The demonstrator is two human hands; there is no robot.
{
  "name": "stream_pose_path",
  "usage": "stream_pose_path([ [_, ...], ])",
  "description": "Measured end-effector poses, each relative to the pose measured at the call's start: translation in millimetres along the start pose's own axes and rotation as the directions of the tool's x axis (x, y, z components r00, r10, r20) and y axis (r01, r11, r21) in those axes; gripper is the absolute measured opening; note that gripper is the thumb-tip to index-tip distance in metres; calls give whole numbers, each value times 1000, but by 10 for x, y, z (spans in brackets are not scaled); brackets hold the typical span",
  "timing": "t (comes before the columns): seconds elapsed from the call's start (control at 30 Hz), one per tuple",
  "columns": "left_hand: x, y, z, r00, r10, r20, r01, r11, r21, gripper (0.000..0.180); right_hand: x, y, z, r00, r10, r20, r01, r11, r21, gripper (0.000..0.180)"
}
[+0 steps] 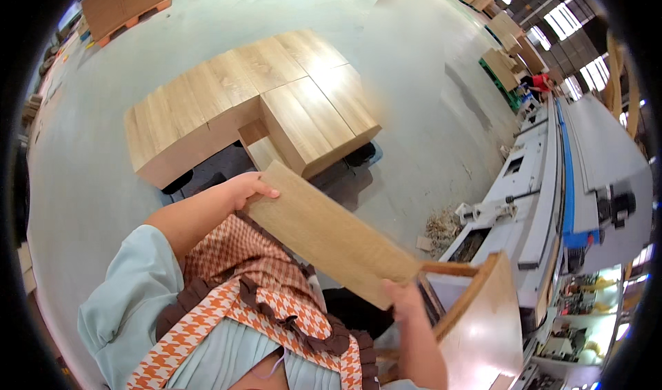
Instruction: The person picks up wooden planks from a table and stacks them onto a pallet by hand. They then move a plastic stool, sit down to gather and align more wooden planks on the table, and stack them onto the pallet.
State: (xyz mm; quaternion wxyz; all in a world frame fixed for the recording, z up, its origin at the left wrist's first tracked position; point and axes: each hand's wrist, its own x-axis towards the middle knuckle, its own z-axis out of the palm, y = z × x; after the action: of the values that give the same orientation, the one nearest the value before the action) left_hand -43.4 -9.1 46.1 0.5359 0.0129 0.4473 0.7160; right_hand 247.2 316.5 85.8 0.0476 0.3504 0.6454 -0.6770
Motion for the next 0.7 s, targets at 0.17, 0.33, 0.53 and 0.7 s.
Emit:
stream_pose_path([
  [0.17, 716, 169, -1300, 969, -184, -167, 211, 964, 163, 44, 1466, 1143, 835, 961, 228, 159, -251, 957, 147, 51],
  [0.33, 1566, 85, -2676, 941, -272, -202, 307, 938, 164, 43, 2453, 1645, 1646, 923, 334, 191, -378, 881, 283, 54],
  [0.53, 2346, -117, -3436, 886, -358, -296, 430, 872, 232, 51, 3270, 2016, 1961, 837, 492, 239, -547, 750, 372, 58],
  [0.7, 2779, -103, -3352, 787, -249, -564, 610, 449, 653, 61, 3533, 2467, 2019, 825, 545, 147, -533, 665, 523, 55],
])
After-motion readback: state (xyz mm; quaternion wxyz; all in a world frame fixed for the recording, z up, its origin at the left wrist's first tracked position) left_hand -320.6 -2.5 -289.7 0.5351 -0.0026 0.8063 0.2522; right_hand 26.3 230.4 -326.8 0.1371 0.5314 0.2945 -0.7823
